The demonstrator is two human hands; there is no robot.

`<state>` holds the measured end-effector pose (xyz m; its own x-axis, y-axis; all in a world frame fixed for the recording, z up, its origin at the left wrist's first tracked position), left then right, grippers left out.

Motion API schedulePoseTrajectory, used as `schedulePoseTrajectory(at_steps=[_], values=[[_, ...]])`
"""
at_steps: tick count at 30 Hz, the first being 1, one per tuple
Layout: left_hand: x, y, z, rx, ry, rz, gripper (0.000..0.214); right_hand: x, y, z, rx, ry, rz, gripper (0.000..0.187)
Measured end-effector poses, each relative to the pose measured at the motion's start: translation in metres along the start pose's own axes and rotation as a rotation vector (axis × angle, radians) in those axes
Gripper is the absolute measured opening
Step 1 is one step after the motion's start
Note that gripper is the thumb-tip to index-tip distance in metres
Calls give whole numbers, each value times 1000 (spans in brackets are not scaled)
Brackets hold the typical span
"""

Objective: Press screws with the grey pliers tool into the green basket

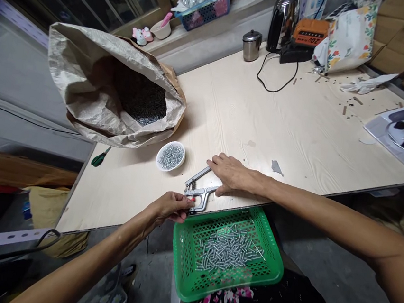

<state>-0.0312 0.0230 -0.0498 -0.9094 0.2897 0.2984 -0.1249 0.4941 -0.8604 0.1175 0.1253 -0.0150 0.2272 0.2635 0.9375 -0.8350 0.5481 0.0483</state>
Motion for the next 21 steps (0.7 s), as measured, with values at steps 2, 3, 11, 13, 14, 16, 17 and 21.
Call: schedulePoseTrajectory(at_steps=[2,3,11,13,14,16,17,21], values=[[1,0,0,-6,2,-5,26,2,-5,-1,-33,16,-18,70],[1,-1,-1,-4,13,-5,26,4,-7,-1,-47,14,-20,66],[-1,-38,-61,-566,799,-530,19,9,-9,13,-81,-95,9,38],[-20,-42,-79,-810,929,-558,33,9,-9,15,-77,-98,-10,37],[-28,-39,-85,-886,969,-517,45,9,-11,14,-76,-91,-18,38],[-40,-28,-93,-957,1018,-429,57,11,-15,13,-56,-55,-21,40],[-42,-23,-96,-967,1035,-395,58,12,-18,13,-43,-33,-20,42],[-45,-15,-101,-969,1102,-330,46,14,-30,8,-51,-28,-21,40]])
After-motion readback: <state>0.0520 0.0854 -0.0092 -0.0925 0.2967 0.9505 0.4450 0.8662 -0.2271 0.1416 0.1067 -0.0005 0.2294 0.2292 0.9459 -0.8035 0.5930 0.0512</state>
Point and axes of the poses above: each hand's wrist, its own y-axis towards the middle knuckle, its own x-axis out of the back of the hand, z = x × y, the point moved 8 cm from there along y, towards the middle knuckle
